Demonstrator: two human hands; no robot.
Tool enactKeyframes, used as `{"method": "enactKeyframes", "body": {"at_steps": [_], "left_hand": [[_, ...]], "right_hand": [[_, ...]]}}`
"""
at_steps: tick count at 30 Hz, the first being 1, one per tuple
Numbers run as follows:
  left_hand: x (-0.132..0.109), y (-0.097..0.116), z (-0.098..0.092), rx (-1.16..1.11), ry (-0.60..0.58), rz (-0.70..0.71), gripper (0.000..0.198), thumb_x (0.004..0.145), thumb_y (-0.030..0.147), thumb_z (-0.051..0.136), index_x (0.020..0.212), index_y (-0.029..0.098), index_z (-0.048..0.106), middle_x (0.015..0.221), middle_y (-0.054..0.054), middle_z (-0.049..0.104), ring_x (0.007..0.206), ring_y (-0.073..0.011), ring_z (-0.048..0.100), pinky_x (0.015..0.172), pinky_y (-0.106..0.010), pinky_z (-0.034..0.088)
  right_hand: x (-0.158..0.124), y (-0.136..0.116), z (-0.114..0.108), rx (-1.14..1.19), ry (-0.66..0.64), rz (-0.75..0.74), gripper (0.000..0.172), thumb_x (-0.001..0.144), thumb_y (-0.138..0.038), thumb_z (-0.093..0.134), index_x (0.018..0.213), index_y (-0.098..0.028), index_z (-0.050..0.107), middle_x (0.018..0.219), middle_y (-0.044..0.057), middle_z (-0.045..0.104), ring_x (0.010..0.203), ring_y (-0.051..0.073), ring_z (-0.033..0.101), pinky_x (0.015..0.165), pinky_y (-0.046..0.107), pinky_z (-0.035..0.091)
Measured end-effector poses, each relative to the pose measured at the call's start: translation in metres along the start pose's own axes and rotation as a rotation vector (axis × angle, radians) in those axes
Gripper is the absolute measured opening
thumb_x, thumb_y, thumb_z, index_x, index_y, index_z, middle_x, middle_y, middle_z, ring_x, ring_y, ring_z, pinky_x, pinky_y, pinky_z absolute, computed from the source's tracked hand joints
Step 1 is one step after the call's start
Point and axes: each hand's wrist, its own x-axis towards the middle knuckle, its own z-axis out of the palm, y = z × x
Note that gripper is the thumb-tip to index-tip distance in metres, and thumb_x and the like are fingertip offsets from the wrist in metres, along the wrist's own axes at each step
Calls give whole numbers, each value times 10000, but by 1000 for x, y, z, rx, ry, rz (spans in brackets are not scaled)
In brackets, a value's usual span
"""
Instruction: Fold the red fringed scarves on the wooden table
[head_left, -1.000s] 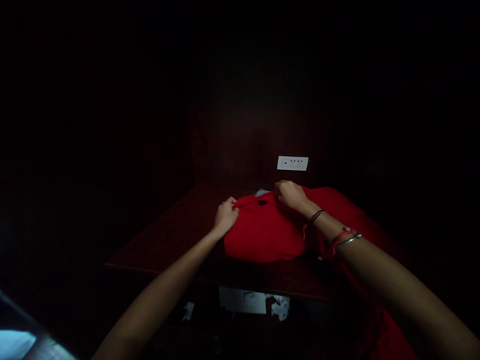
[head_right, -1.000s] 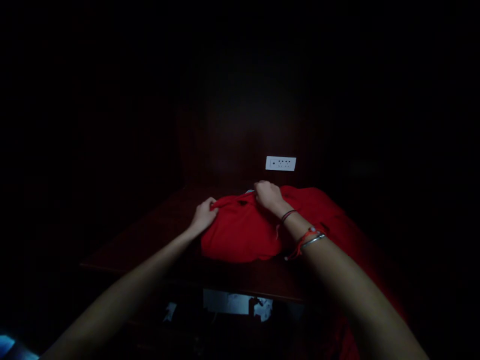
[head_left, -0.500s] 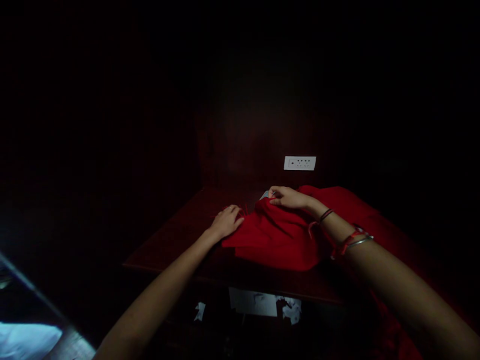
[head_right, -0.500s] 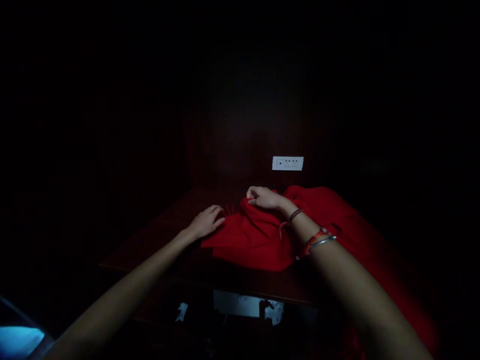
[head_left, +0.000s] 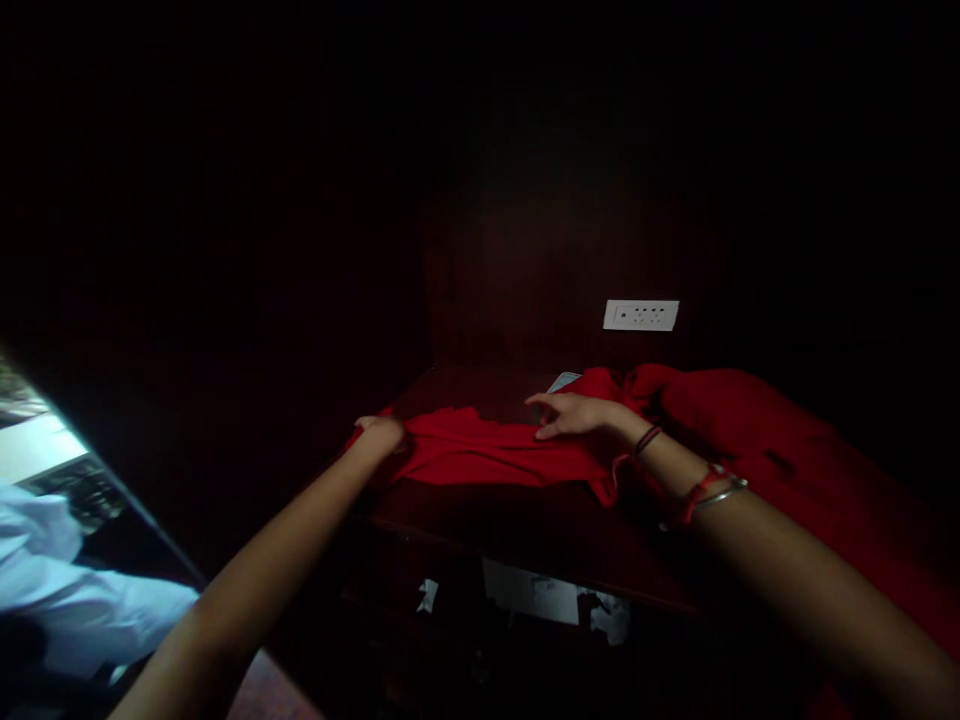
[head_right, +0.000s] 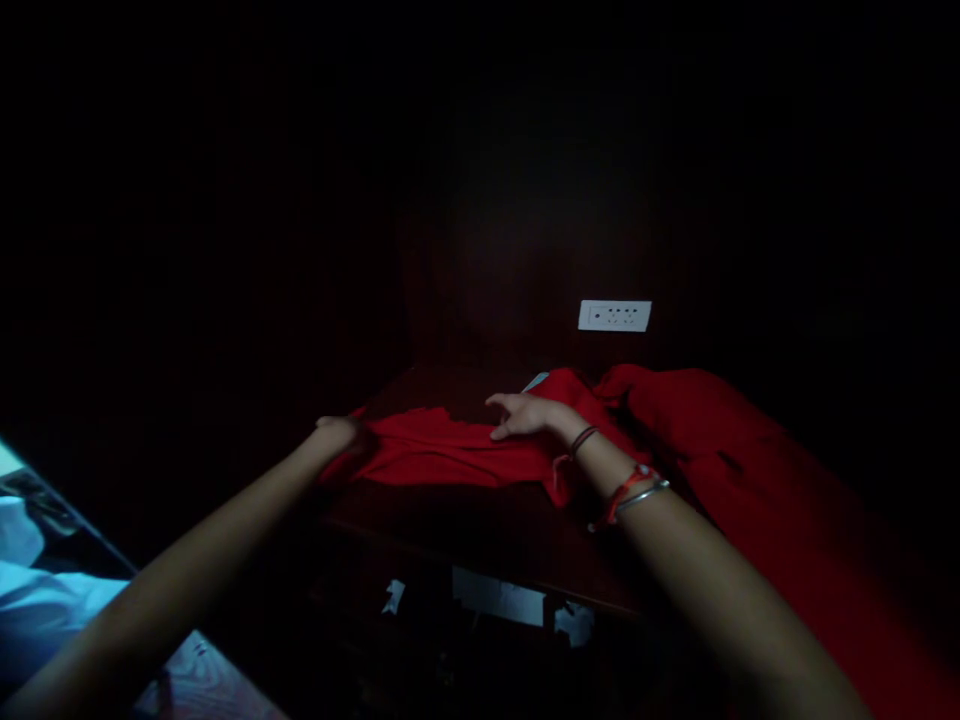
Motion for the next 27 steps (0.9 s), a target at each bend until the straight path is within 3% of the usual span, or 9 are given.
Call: {"method": "enactKeyframes", "body": {"at_steps": [2, 6, 10, 13, 15, 18, 21, 24, 27], "left_hand": [[3, 21, -3, 51, 12, -5, 277, 694, 287, 532, 908, 119, 583, 992, -194, 557, 995, -355, 455, 781, -512, 332], [17, 64, 4, 63, 2, 456, 481, 729, 240, 466, 1198, 251, 359, 1307, -63, 302, 1176, -214, 284, 915, -360, 278], [35, 67, 8, 56, -106, 547, 382, 668, 151, 500, 1042, 228, 505, 1083, -42, 524, 990, -167, 468, 833, -254, 345], [44, 49, -15, 62, 173, 446, 175, 709, 129, 425, 801, 150, 573, 870, -54, 558, 834, -150, 510, 761, -233, 367], [47, 38, -38, 28, 392, 376, 215, 768, 149, 344, 798, 97, 550, 861, -74, 522, 840, -153, 489, 770, -245, 354], [48, 30, -61, 7, 488, 364, 270, 801, 160, 281, 921, 56, 500, 985, -106, 462, 942, -175, 431, 830, -281, 317], [50, 36, -45, 27, 369, 442, 374, 720, 258, 482, 1069, 125, 445, 1166, -88, 389, 1040, -186, 382, 862, -267, 310], [51, 45, -4, 70, 55, 463, 632, 630, 343, 585, 1197, 216, 335, 1255, -67, 353, 1113, -222, 342, 877, -321, 306], [52, 51, 18, 114, -113, 473, 379, 685, 287, 518, 1059, 232, 481, 1074, -28, 533, 979, -180, 478, 824, -270, 344]], "right_hand": [[10, -18, 11, -197, -3, 43, 686, 614, -268, 626, 1223, -110, 350, 1112, 154, 508, 965, 221, 505, 764, 271, 410], [15, -24, 23, -440, 28, 217, 401, 640, -139, 556, 1036, -77, 538, 973, 197, 576, 884, 283, 547, 678, 331, 431], [4, 1, 10, -470, 141, 226, 232, 712, -146, 453, 888, -97, 596, 893, 161, 599, 827, 229, 570, 637, 263, 421], [-3, 21, -12, -500, 381, 220, 222, 736, -173, 420, 890, -135, 574, 918, 126, 583, 832, 201, 556, 645, 243, 403], [-3, 29, -25, -508, 506, 232, 224, 739, -181, 413, 909, -153, 556, 927, 109, 572, 817, 190, 550, 630, 236, 393], [1, 33, -33, -529, 576, 237, 239, 765, -218, 385, 932, -167, 549, 916, 95, 568, 815, 183, 537, 627, 232, 376], [5, 29, -28, -575, 547, 206, 286, 805, -272, 331, 904, -167, 577, 916, 95, 562, 803, 182, 533, 638, 244, 364], [4, 24, -19, -635, 546, 149, 325, 824, -289, 302, 885, -172, 599, 904, 90, 556, 791, 189, 525, 638, 264, 356], [-3, 23, -15, -676, 589, 55, 319, 832, -295, 309, 923, -192, 597, 907, 78, 552, 835, 193, 496, 668, 275, 348]]}}
